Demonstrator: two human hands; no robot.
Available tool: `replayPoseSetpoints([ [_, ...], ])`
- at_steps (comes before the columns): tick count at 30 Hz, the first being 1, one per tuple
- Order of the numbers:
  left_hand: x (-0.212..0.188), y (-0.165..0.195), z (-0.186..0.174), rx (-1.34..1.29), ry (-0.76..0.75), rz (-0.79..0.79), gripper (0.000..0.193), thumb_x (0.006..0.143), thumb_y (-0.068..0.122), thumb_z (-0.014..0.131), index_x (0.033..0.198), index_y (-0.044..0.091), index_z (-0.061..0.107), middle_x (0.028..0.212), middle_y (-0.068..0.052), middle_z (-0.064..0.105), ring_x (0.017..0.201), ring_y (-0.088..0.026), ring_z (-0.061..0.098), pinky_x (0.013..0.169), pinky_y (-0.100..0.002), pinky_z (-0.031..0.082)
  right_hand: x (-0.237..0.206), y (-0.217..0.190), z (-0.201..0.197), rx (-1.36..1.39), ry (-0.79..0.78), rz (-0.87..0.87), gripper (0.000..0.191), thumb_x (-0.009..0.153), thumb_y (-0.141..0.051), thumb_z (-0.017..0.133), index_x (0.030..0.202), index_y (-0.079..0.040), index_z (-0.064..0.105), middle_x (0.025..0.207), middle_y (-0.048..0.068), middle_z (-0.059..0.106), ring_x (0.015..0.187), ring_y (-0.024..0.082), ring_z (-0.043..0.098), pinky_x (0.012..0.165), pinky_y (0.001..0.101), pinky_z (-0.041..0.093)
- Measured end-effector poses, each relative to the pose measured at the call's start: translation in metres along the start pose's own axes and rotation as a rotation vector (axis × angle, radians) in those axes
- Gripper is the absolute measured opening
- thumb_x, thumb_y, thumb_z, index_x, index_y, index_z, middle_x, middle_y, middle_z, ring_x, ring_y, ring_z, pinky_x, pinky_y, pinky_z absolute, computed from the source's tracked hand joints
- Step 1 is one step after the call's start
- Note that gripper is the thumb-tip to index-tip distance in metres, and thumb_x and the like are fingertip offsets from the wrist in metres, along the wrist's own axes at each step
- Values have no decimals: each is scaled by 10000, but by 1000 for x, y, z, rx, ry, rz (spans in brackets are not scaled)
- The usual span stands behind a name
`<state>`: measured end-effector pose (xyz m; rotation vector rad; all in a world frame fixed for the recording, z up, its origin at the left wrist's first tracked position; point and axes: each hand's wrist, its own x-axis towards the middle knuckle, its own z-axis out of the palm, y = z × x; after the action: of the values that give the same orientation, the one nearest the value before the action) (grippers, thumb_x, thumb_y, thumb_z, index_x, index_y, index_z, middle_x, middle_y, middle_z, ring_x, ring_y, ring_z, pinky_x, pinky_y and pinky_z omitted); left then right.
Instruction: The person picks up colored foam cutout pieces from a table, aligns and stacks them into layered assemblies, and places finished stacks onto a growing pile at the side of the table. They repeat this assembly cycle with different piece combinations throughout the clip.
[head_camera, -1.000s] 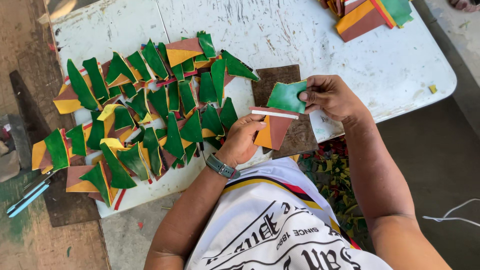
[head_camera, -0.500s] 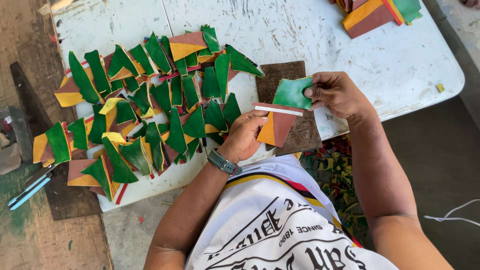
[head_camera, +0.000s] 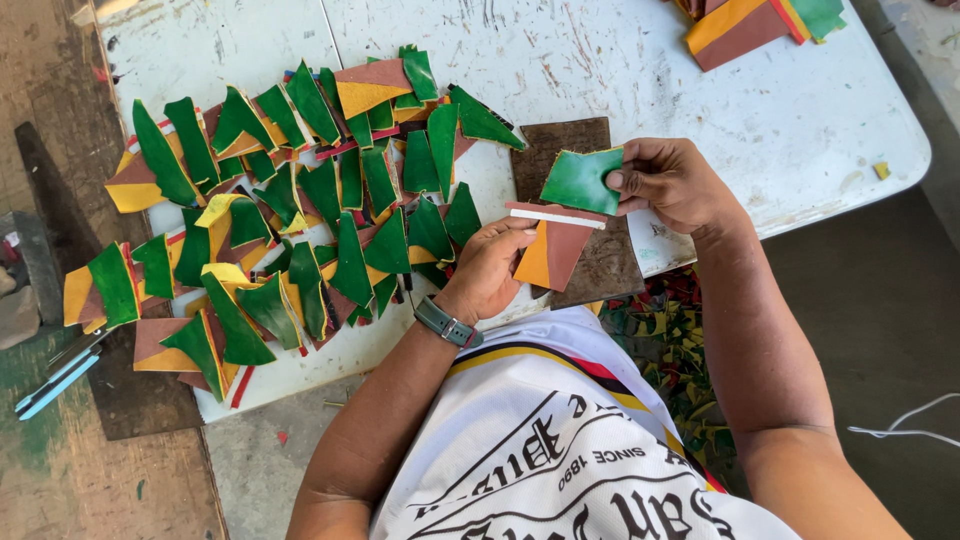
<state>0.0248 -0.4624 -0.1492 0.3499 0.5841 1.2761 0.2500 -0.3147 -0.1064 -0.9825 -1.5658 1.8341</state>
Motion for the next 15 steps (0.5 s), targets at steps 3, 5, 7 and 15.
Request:
replayPoseSetpoints([
  [3,0,0,0,-4,-10,6,303,1020,40,508,1280,-77,610,1238,-169,685,1111,-221,675,1002,-377,535,0,0,0,-1,-8,-10,99,949,-34,721,1040,0,701,900,66,715,797,142,714,701,307,638],
  [5,0,0,0,0,-12,4,299,1026,42,507,1279,-81,609,1236,-172,685,1109,-224,675,1000,-380,534,0,1,-1,-2,-10,-12,106,946,-36,721,1044,-1,700,903,66,718,799,141,716,704,308,640],
  [7,0,-1,0,8,-1,2,285,1033,40,508,1275,-77,603,1236,-168,684,1111,-222,674,1005,-380,533,0,1,-1,0,-6,-9,107,950,-42,718,1048,-1,699,908,65,719,803,140,720,710,308,643],
  [15,0,0,1,0,-8,-6,298,1025,44,504,1278,-79,604,1238,-175,684,1113,-227,674,1003,-381,535,0,3,-2,10,-22,-22,101,962,-52,724,1043,1,696,898,61,709,793,137,714,708,310,642],
])
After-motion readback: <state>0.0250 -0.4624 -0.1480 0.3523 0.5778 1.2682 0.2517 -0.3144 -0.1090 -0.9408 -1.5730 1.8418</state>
